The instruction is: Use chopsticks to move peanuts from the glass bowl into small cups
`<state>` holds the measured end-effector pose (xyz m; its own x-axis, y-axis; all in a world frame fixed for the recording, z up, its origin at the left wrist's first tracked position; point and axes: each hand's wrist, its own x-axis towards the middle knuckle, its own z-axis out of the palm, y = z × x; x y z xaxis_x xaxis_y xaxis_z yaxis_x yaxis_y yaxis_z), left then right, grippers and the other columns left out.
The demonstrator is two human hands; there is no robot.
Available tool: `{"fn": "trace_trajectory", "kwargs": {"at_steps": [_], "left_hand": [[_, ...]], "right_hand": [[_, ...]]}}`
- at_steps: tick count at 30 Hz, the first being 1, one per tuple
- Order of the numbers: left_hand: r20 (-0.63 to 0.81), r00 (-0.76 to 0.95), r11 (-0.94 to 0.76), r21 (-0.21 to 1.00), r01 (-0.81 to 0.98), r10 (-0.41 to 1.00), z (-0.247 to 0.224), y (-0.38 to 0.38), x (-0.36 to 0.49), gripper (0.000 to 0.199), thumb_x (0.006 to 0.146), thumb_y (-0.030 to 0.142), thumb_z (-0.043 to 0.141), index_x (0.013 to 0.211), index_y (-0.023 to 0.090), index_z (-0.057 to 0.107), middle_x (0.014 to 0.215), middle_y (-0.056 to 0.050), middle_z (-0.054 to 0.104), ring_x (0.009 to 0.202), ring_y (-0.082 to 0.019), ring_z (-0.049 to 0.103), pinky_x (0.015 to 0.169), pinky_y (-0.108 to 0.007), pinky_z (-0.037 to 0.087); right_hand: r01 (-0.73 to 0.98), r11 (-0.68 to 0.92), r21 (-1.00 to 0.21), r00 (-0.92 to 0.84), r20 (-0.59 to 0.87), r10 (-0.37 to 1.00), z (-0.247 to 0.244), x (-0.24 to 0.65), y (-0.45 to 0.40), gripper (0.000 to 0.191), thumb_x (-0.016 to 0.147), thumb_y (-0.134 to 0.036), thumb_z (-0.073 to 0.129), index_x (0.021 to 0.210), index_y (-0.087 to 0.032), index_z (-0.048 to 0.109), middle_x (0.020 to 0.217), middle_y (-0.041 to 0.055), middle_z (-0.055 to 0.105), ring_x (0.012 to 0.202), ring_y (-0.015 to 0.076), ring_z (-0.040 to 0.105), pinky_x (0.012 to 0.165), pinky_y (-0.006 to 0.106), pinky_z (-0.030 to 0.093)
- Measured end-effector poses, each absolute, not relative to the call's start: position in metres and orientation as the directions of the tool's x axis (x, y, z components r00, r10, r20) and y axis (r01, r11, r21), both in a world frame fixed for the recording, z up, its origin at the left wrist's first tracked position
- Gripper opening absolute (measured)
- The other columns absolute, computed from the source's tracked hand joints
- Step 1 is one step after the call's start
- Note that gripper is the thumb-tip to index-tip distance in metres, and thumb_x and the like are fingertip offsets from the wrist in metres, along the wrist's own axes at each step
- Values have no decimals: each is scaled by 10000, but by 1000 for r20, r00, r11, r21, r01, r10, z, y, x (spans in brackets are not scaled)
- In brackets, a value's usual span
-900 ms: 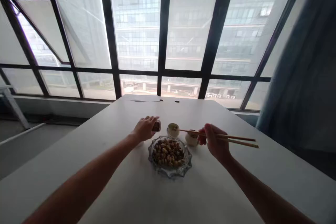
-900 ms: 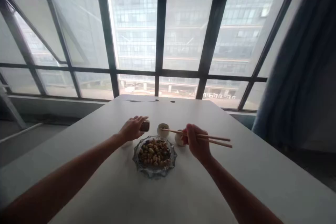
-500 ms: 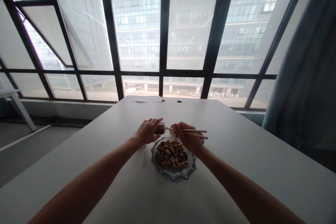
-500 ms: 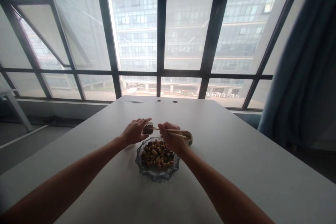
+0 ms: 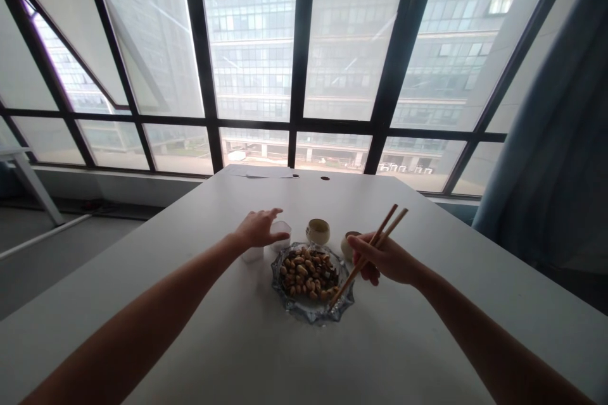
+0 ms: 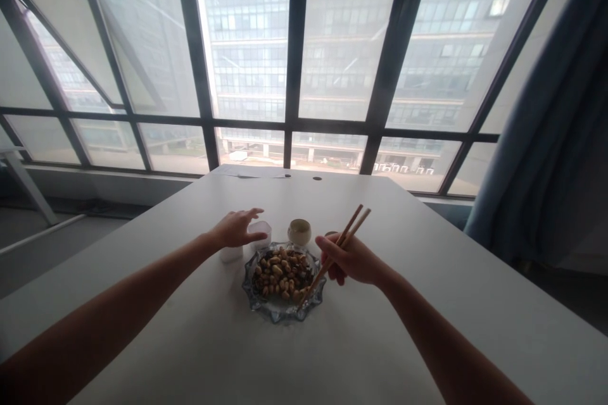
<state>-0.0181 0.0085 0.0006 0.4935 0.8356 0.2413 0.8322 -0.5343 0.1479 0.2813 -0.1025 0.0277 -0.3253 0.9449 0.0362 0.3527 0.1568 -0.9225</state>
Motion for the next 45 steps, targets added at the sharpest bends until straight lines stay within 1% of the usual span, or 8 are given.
{"fn": "trace_trajectory", "kwargs": {"at_steps": [3,8,12,18,26,33,40,45], "left_hand": [[394,452,-555,201,807,800,-8,5,-41,638,890,648,484,1318,176,517,1241,-150,678,1116,-322,653,961,-507,485],[610,298,-558,293,776,734,-36,-2,-70,558,888,671,479,1147,188,582,1129,-135,698,988,-296,679,891,-496,527],[676,208,-578,382,721,707,-63,-9,-79,564,892,641,498,1241,198,508,1158,-133,679,982,-271,678,871,-467,553],[621,204,-549,435,714,757,-77,-13,-79,611,883,634,510,1310,200,460,1205,-137,673,1105,-293,657,950,-478,534],[515,222,-476,436,763,828,-72,-18,-75,601,853,611,549,1302,216,487,1342,-132,616,1209,-306,609,1029,-474,490],[506,229,-470,423,775,832,-73,-18,-74,627,858,628,524,1305,190,485,1337,-150,616,1195,-319,616,1007,-474,500],[485,227,-455,426,782,844,-72,-18,-74,619,855,623,522,1306,201,485,1343,-139,617,1189,-317,622,996,-469,506],[482,227,-456,434,777,846,-70,-19,-73,599,852,609,535,1308,223,490,1340,-121,622,1161,-305,636,977,-451,515]], "right_hand": [[352,170,-920,-297,63,953,11,275,-98,649,735,-788,595,618,-149,604,440,18,610,333,100,542,348,183,395],[257,295,-920,-41,295,955,-8,266,-85,616,736,-773,618,632,-166,613,449,19,611,346,114,549,343,202,394],[183,332,-925,66,348,935,-5,267,-88,617,732,-780,619,613,-174,619,427,22,607,319,117,532,334,214,409],[189,149,-971,-125,127,984,-23,264,-114,629,744,-776,611,591,-165,606,362,23,566,255,120,487,272,194,323],[168,362,-917,198,391,899,-34,267,-121,556,784,-724,624,632,-189,639,403,22,585,306,146,532,315,248,414],[153,244,-958,1,247,969,-43,262,-126,584,788,-725,622,597,-173,630,378,21,565,271,122,491,284,216,376],[193,351,-916,212,388,897,-27,270,-122,571,771,-727,640,605,-181,647,399,25,585,296,125,515,304,224,406],[269,224,-937,-10,230,973,-11,279,-123,628,742,-772,619,538,-178,622,339,26,544,252,127,477,258,214,354]]}}
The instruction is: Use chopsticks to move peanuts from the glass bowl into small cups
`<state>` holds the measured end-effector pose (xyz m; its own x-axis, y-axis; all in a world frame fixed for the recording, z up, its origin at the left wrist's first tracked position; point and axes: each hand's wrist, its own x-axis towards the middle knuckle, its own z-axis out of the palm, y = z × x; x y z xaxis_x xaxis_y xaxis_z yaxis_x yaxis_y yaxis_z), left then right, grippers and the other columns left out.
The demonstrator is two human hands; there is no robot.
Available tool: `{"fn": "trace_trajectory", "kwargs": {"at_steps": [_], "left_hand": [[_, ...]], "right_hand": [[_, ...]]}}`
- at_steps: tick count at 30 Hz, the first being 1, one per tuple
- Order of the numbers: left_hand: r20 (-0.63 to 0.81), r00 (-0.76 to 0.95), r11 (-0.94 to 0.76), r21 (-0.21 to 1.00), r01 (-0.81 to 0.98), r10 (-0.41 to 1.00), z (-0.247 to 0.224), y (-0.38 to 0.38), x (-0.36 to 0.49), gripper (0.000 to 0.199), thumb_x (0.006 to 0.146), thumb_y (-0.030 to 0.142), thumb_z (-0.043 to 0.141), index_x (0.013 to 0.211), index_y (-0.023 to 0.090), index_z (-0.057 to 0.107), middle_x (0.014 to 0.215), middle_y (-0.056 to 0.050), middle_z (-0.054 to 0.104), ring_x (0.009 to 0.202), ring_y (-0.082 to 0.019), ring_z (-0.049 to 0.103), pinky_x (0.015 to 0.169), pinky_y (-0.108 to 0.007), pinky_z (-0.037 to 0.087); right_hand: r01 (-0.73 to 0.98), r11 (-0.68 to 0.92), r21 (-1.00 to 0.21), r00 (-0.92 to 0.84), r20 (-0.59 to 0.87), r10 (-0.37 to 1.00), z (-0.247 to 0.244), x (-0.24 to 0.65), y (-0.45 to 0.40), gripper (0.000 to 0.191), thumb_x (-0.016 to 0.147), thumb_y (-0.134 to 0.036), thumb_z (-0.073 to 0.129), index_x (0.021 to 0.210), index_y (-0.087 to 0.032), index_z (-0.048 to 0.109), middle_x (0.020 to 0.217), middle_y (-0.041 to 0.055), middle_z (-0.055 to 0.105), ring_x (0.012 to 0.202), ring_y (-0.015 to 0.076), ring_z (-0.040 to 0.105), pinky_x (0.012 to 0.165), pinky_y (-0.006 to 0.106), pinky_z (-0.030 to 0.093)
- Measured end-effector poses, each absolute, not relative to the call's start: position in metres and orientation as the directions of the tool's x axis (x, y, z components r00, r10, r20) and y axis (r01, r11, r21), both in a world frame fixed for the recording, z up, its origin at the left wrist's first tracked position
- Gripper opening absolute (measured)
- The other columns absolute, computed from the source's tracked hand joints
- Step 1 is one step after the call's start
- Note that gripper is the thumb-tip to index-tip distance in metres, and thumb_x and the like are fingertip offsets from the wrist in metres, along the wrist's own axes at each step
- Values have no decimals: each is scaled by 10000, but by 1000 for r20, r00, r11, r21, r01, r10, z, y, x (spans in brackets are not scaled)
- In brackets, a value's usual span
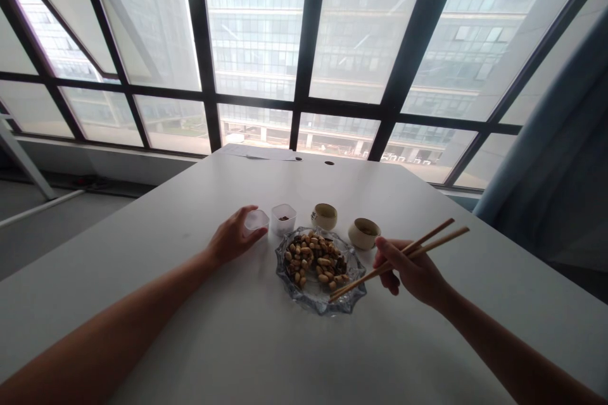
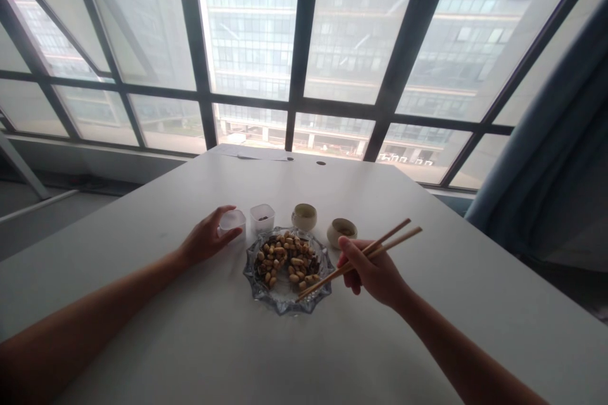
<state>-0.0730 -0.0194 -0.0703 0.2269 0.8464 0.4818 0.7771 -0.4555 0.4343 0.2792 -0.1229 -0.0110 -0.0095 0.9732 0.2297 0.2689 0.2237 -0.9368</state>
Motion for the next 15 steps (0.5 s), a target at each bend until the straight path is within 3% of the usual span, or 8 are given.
{"fn": "trace_trajectory", "kwargs": {"at_steps": [7,13,15], "left_hand": [[483,215,-447,440,779,849,-72,-19,-73,583,848,610,542,1291,232,512,1325,-106,634,1082,-289,669,949,-440,531],[480,219,-451,447,773,849,-72,-18,-73,571,855,607,540,1274,220,528,1298,-109,643,1025,-272,682,916,-427,543],[477,220,-450,445,774,851,-72,-18,-73,567,859,607,536,1272,218,528,1289,-109,646,1026,-273,681,909,-425,545]], "right_hand": [[353,345,-870,88,398,913,-8,278,-124,603,755,-763,620,562,-192,641,393,32,585,297,133,522,288,226,414],[333,323,-886,-123,299,946,-13,271,-129,584,804,-716,610,591,-173,649,436,43,620,326,132,544,309,219,426],[336,346,-876,-93,335,938,-16,270,-129,567,817,-693,617,605,-169,661,452,44,625,335,125,544,312,212,419]]}}
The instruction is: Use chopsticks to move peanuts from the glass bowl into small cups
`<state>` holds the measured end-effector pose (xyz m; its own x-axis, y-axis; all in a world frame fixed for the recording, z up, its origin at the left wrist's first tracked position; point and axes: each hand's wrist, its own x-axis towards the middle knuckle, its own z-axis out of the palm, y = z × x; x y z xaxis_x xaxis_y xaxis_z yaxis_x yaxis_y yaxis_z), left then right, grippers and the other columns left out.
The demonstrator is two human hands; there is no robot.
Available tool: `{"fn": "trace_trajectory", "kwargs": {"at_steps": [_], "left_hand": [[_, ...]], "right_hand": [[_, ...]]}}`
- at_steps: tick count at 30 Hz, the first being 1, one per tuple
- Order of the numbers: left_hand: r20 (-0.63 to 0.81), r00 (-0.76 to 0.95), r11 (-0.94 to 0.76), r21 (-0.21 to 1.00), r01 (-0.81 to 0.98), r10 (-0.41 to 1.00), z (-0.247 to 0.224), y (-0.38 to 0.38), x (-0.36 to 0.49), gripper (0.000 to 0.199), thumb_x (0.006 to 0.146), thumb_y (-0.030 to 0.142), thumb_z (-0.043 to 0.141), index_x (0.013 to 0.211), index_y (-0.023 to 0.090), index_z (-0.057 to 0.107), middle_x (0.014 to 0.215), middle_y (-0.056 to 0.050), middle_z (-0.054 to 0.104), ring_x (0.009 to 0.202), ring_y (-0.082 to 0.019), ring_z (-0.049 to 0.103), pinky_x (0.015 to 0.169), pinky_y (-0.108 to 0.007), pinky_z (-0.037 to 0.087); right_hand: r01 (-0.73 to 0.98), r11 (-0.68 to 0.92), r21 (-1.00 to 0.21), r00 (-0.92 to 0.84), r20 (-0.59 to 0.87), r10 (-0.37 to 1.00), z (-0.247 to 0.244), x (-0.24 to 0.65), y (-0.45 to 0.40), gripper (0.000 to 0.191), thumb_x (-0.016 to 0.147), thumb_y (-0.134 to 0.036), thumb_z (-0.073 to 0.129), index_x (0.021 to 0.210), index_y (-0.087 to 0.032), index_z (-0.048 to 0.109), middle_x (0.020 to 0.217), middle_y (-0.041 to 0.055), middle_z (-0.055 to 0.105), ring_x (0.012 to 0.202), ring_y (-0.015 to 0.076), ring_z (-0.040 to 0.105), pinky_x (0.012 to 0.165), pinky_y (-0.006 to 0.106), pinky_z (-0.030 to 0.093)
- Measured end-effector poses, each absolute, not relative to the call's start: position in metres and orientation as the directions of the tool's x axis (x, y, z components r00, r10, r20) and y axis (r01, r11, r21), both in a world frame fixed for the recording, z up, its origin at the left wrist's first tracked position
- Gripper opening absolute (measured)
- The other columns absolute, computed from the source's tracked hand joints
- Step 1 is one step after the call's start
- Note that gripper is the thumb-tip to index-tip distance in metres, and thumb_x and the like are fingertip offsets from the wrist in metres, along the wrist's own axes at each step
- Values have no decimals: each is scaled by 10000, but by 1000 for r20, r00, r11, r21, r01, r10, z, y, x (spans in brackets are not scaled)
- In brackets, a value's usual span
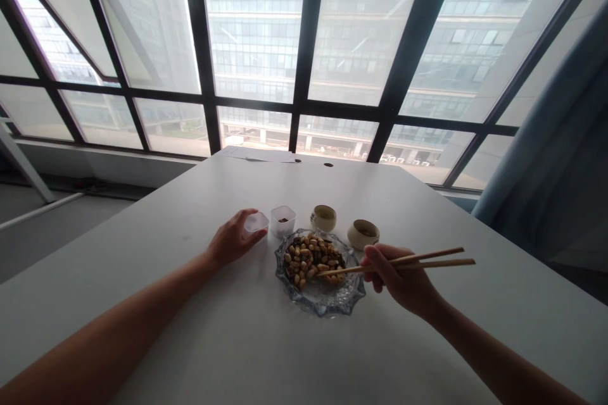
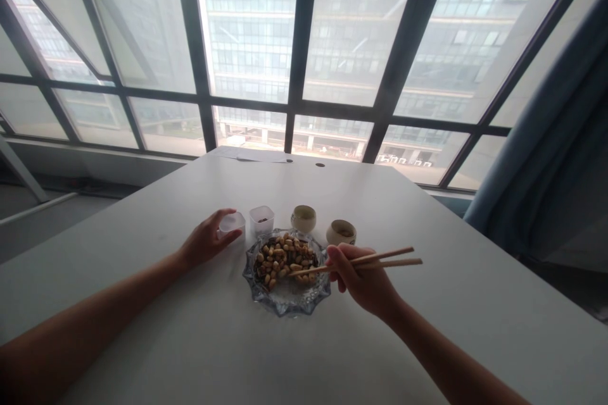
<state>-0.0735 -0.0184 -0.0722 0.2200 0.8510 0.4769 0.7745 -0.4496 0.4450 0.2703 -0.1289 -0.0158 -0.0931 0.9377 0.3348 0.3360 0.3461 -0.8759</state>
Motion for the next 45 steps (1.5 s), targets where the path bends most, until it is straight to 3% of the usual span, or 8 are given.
{"fn": "trace_trajectory", "kwargs": {"at_steps": [4,11,20,31,34,38,42,45], "left_hand": [[483,222,-454,441,774,847,-72,-19,-73,565,859,604,534,1259,205,533,1268,-116,652,1040,-284,676,913,-435,542],[474,215,-448,458,768,854,-72,-19,-73,551,853,597,545,1270,237,531,1258,-91,659,1008,-265,682,921,-422,539],[472,215,-450,467,761,855,-69,-20,-72,540,852,588,552,1258,231,541,1261,-93,657,971,-255,689,881,-405,553],[464,227,-456,474,753,856,-70,-20,-73,555,865,585,544,1263,199,529,1246,-117,656,953,-256,691,853,-398,556],[480,221,-462,470,752,849,-71,-19,-73,543,860,572,555,1254,198,540,1232,-114,662,929,-249,693,851,-397,555],[489,224,-470,466,749,843,-72,-18,-73,539,860,567,559,1248,194,544,1228,-115,665,937,-250,689,863,-403,550],[492,223,-471,465,750,841,-73,-18,-73,542,862,576,555,1246,194,544,1229,-117,664,938,-250,690,857,-400,551],[486,226,-468,464,752,844,-74,-18,-73,550,865,580,550,1253,190,540,1223,-119,665,943,-252,690,856,-399,551]], "right_hand": [[288,367,-885,33,392,920,-17,270,-128,557,808,-701,619,623,-177,661,438,35,611,314,123,517,294,219,406],[333,354,-874,-218,294,931,-20,257,-138,548,852,-652,598,601,-169,658,492,43,649,345,105,527,329,199,404],[287,366,-885,198,429,881,-24,269,-123,562,793,-717,626,628,-181,661,451,47,622,312,116,503,294,216,384],[375,416,-828,-56,428,902,-36,264,-130,491,866,-594,637,617,-171,648,493,51,638,398,127,572,398,224,453],[259,386,-885,70,416,907,-34,263,-128,528,814,-658,657,630,-162,660,470,46,630,347,117,549,349,211,423],[-56,247,-967,313,218,924,-37,267,-115,574,669,-724,736,618,-161,642,405,21,583,285,92,469,280,182,348],[-287,86,-954,317,-10,949,-48,275,-103,551,566,-657,835,576,-154,611,384,-1,541,295,60,421,283,156,316],[-337,23,-941,300,-84,950,-57,281,-99,527,611,-625,825,580,-153,593,397,-5,536,297,48,392,287,156,304]]}}
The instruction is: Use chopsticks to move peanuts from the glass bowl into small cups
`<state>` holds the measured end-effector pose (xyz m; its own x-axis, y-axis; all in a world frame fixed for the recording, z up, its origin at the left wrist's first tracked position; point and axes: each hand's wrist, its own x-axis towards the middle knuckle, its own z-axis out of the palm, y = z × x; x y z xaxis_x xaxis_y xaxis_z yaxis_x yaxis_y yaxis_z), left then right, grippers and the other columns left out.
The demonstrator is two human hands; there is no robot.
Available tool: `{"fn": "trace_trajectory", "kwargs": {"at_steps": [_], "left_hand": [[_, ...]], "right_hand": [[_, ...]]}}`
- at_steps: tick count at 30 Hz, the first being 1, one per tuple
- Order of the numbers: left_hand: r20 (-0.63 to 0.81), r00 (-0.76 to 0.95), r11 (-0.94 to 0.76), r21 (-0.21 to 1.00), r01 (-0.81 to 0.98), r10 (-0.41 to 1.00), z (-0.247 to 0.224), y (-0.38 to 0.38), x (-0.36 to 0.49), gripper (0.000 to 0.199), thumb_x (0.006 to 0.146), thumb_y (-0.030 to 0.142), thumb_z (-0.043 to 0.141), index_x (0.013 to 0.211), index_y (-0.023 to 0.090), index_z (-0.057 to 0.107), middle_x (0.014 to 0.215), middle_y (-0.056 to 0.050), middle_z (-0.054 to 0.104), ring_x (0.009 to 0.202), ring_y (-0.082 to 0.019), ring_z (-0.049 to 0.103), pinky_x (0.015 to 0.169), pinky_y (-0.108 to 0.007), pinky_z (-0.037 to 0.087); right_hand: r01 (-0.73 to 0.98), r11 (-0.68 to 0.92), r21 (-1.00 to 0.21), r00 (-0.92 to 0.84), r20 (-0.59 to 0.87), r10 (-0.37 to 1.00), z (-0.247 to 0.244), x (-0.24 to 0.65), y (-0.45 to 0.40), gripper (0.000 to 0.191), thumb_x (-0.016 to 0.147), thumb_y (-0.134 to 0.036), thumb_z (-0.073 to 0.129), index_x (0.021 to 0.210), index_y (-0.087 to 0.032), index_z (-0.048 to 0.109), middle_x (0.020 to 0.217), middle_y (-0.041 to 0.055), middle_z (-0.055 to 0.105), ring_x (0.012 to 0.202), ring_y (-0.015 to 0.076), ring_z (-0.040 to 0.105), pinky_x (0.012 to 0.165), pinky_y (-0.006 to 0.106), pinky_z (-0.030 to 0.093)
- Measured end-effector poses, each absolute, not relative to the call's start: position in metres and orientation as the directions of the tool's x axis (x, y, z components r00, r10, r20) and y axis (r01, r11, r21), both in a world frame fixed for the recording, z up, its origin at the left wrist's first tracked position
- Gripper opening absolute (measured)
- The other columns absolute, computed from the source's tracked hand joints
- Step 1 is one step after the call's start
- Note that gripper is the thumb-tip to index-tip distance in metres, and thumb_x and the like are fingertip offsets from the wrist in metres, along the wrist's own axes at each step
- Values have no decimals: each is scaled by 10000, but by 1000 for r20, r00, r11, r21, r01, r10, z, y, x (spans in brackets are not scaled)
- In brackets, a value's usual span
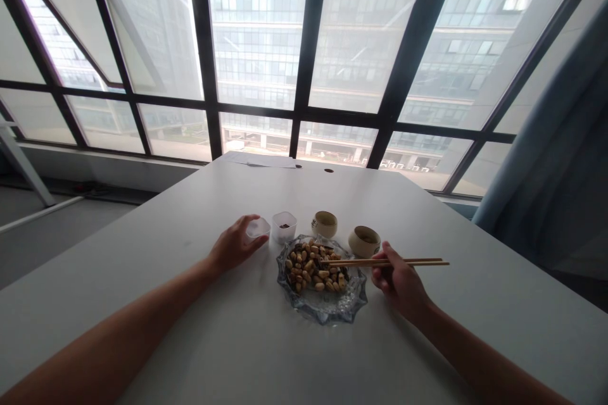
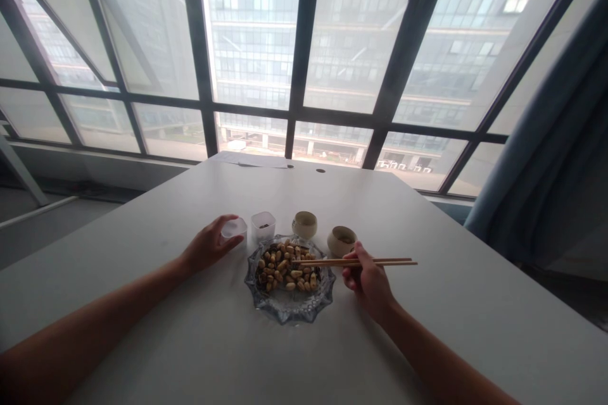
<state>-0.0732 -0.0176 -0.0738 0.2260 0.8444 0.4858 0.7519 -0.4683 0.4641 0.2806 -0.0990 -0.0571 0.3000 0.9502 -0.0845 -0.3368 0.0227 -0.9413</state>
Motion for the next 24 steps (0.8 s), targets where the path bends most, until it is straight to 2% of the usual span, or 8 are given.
{"fn": "trace_trajectory", "kwargs": {"at_steps": [4,10,13,19,24], "left_hand": [[482,227,-467,466,751,846,-74,-18,-73,557,866,585,548,1258,189,536,1213,-116,668,952,-253,689,856,-394,551],[483,222,-464,468,752,847,-74,-18,-73,556,864,583,550,1262,195,537,1238,-119,660,960,-260,685,869,-408,545],[482,224,-466,470,750,847,-74,-17,-73,554,863,584,552,1265,203,535,1245,-115,657,967,-258,683,873,-404,543],[484,223,-467,471,748,846,-75,-16,-74,562,860,584,557,1266,196,539,1197,-114,672,958,-259,682,860,-398,543],[495,219,-471,470,746,841,-75,-16,-74,551,861,580,555,1260,200,547,1163,-108,681,934,-250,682,851,-392,544]], "right_hand": [[-313,0,-950,283,-93,954,-64,284,-98,528,685,-645,770,606,-157,584,411,-6,536,305,54,396,289,161,295],[-241,58,-969,321,-23,947,-64,281,-101,583,605,-708,789,605,-156,602,416,-5,547,322,61,429,295,162,316],[-223,86,-971,313,12,950,-64,280,-102,587,617,-714,778,603,-157,596,413,-5,547,318,60,425,295,164,317],[-231,-57,-971,190,-102,976,-65,278,-104,559,685,-691,745,602,-166,572,384,-18,521,283,57,400,273,158,278],[-260,-129,-957,126,-166,978,-64,278,-103,556,614,-670,794,586,-163,570,359,-29,499,269,45,389,271,134,246]]}}
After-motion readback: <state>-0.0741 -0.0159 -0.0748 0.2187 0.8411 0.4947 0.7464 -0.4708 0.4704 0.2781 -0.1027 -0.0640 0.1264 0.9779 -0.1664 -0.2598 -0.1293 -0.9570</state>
